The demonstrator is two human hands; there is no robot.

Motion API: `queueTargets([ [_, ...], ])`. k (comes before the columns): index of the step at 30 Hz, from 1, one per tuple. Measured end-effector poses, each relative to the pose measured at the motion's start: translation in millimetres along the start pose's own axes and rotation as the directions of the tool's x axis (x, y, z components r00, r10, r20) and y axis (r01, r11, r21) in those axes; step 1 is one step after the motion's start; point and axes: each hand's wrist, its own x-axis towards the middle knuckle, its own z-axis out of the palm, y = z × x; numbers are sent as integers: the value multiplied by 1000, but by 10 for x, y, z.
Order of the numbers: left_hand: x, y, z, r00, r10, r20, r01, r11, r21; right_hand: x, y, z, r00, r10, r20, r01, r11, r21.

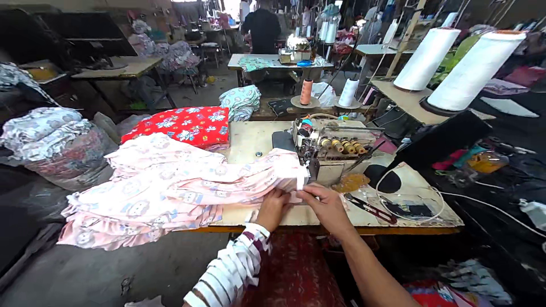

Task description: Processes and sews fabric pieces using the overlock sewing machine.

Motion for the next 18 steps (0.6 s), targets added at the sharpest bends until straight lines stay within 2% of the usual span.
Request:
queueTargets([
  [3, 33, 200, -76, 986, -121, 113, 119, 993, 19, 76, -147, 104, 992, 79, 94, -79, 997, -1],
  [6, -82, 266, -136, 958, 86, 275, -70, 995, -68, 141, -70, -56, 982, 103, 160, -133, 972, 194],
  [8, -126, 482, -476, 925, 240, 294, -179, 959, -220, 162, -26, -285, 946, 74, 314, -155, 958, 240],
  [9, -151, 580, -639, 937, 277, 212, -217, 939, -266, 153, -16, -357, 914, 70, 399, -170, 960, 222],
  [10, -170, 626, -740, 952, 298, 68, -267, 920, -286, 135, -16, -381, 888, 68, 455, -175, 965, 198],
  [12, -164, 577, -746, 936, 266, -231, -331, 891, -312, 122, -42, -346, 895, 58, 443, -149, 973, 174],
  [13, -154, 527, -683, 922, 216, -322, -331, 870, -366, 148, -57, -339, 899, 47, 435, -122, 982, 146],
  [15, -161, 430, -537, 908, 136, -396, -324, 827, -459, 233, -71, -360, 861, 47, 507, -79, 996, 42],
  [17, -141, 394, -529, 885, 147, -441, -361, 816, -452, 332, -75, -366, 810, 80, 581, -57, 997, -59],
  [18, -108, 405, -581, 871, 167, -462, -380, 824, -419, 377, -87, -358, 812, 86, 578, -39, 995, -92],
])
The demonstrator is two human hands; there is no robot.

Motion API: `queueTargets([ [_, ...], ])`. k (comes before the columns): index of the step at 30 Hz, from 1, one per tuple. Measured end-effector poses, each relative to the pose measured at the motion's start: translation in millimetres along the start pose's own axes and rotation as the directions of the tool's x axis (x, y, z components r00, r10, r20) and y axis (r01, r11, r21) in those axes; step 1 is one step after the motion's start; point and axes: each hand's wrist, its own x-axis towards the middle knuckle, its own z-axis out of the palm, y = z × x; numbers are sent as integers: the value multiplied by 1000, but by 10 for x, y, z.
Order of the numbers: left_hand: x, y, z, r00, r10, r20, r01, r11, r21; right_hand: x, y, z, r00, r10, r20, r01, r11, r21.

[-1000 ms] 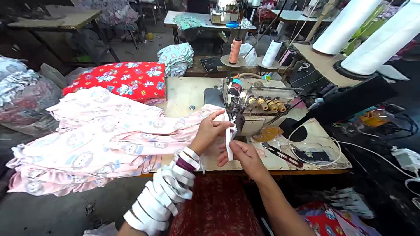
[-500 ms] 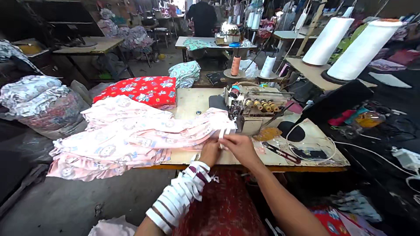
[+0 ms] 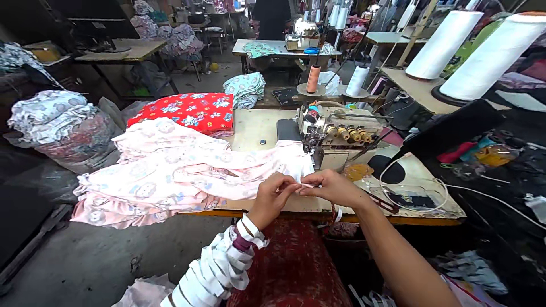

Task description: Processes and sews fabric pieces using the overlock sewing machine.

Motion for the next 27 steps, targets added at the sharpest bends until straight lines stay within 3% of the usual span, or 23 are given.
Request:
queueTargets([
  [2, 109, 30, -121, 999, -14, 33, 10, 992, 127, 47, -81, -52, 995, -7, -99, 4, 1000, -27],
  [4, 157, -10, -377, 958, -209, 196, 155, 953, 261, 49, -144, -145, 966, -4, -257, 9, 1000, 18],
  [6, 205, -47, -740, 821, -449, 352, 330, 877, 350, 58, -90, -289, 933, -38, -359, 70, 995, 77],
  [7, 277, -20, -945, 733, -531, 425, 390, 840, 377, 82, -72, -342, 928, -35, -371, 78, 992, 102],
  [8, 374, 29, -1120, 688, -566, 454, 398, 818, 416, 129, -61, -359, 930, -27, -368, 77, 989, 123],
  [9, 466, 80, -1229, 729, -555, 400, 353, 806, 475, 197, -61, -336, 931, -13, -365, 68, 988, 139],
  [10, 539, 97, -1267, 819, -498, 285, 289, 787, 544, 274, -75, -293, 928, 7, -372, 53, 987, 150],
  [11, 585, 59, -1244, 899, -407, 162, 236, 762, 604, 348, -89, -246, 917, 20, -398, 47, 986, 159],
  [13, 561, -35, -959, 980, -197, -25, 172, 779, 602, 474, -106, -184, 863, 39, -503, 53, 985, 166],
  [14, 505, -90, -682, 990, -109, -91, 140, 840, 524, 540, -113, -192, 829, 49, -557, 57, 984, 171],
  [16, 298, -149, -109, 974, -223, -41, 226, 933, 282, 625, -115, -195, 787, 87, -610, 59, 975, 215],
  [17, 231, -199, 96, 955, -294, -26, 291, 923, 251, 637, -106, -166, 774, 104, -624, 62, 969, 238],
  [19, 259, -411, 303, 934, -329, -142, 357, 884, 302, 616, -92, -106, 756, 130, -642, 60, 962, 265],
  [21, 389, -612, 275, 912, -308, -273, 392, 851, 350, 565, -88, -66, 745, 136, -654, 72, 957, 281],
  [23, 456, -767, 157, 882, -302, -362, 412, 867, 280, 489, -79, -63, 744, 142, -653, 107, 939, 326],
  [25, 413, -936, 59, 864, -249, -439, 320, 943, 95, 422, -48, -64, 743, 156, -651, 141, 914, 380],
  [27, 361, -886, -68, 877, -258, -405, 188, 961, -204, 410, -18, -47, 750, 171, -639, 168, 885, 435],
])
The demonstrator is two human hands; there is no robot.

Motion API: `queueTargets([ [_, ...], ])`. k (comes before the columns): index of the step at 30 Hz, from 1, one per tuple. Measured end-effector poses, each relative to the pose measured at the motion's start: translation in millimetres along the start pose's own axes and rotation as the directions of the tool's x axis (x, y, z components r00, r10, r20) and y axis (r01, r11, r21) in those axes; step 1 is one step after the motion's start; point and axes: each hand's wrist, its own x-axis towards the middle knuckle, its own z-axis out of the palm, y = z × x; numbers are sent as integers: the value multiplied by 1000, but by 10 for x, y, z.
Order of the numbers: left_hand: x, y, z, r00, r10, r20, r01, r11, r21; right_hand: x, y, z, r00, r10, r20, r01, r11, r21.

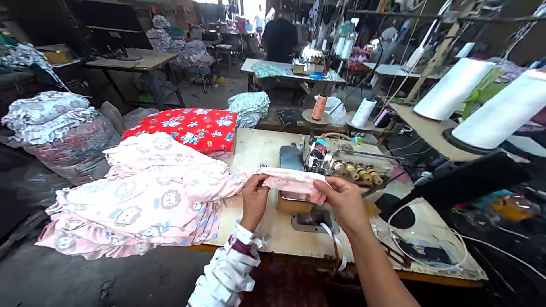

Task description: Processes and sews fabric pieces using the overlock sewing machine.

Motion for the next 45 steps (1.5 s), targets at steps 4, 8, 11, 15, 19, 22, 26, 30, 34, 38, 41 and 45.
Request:
queueTargets([
  [4, -84, 801, -514, 819, -174, 546, 418, 834, -362, -48, 67, -65, 978, 99, 184, -102, 995, 10],
  [8, -37, 1424, -607, 103, -13, 995, 269, 963, -15, -120, 3, -18, 931, 237, 277, -262, 963, 57],
  [11, -129, 1600, -396, -74, -218, 973, 162, 960, 228, -491, -56, 69, 926, 91, 367, -93, 996, -12],
  [15, -152, 1609, -402, 199, -380, 903, 57, 925, 376, -1184, -83, 22, 866, 91, 491, 21, 975, -219],
  [19, -186, 1467, -432, 238, -419, 876, -171, 870, 462, -1420, -17, -249, 892, 156, 425, 13, 930, -368],
  [22, -249, 1475, -385, 218, -287, 933, -220, 917, 333, -1415, -35, -264, 888, 163, 430, 40, 905, -424],
  [26, -371, 1578, -294, 219, -192, 957, -352, 899, 261, -1404, -37, -126, 891, 102, 442, 92, 913, -397],
  [30, -327, 1641, -330, 256, -265, 930, -344, 874, 343, -1458, 11, -120, 891, 104, 443, 110, 896, -431],
  [34, -379, 1600, -282, 260, -230, 938, -360, 878, 315, -1501, -1, -128, 897, 72, 436, 155, 873, -462],
  [38, -369, 1602, -180, 229, -146, 962, -412, 881, 232, -1542, -16, -162, 894, -13, 447, 256, 835, -487],
  [41, -335, 1519, -116, 95, -131, 987, -466, 870, 160, -1570, 1, -185, 888, -41, 459, 312, 786, -534],
  [45, -258, 1515, -80, -19, -161, 987, -545, 829, 125, -1615, 29, -186, 904, -50, 425, 313, 754, -577],
])
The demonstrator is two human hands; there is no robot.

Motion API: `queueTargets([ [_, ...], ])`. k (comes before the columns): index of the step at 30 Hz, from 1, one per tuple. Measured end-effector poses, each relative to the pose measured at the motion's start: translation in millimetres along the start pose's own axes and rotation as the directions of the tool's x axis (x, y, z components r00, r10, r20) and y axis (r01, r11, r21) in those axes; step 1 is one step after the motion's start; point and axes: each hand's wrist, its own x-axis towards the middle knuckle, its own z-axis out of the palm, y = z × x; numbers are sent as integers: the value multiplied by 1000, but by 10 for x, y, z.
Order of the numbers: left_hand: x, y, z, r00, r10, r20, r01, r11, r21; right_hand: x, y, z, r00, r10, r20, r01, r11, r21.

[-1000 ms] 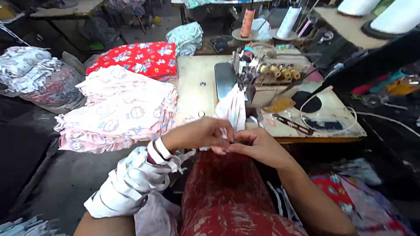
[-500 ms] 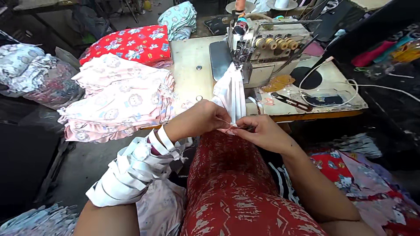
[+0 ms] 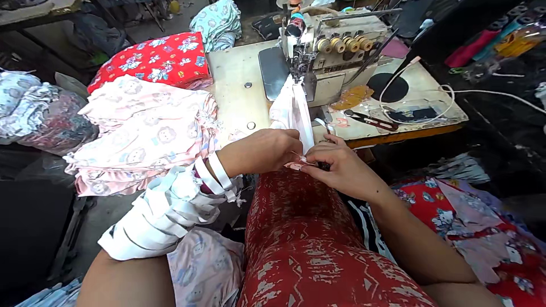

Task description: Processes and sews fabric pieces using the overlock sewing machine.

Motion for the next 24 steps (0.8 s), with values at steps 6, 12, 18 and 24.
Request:
queueTargets([
  [6, -122, 22, -37, 997, -5, -82, 13, 996, 90, 112, 57, -28, 993, 23, -117, -12, 995, 95],
  [12, -608, -13, -434, 964, -86, -250, 108, 991, 73, 685, 396, 195, 945, 284, 162, -302, 948, 101],
  [18, -925, -132, -877, 952, -102, -288, 176, 954, 245, 1651, -33, 837, 989, -52, 135, 52, 999, 1],
  [24, -1330, -377, -603, 936, -99, -337, 193, 946, 259, 874, 562, 968, 837, -515, -188, 501, 857, -116],
])
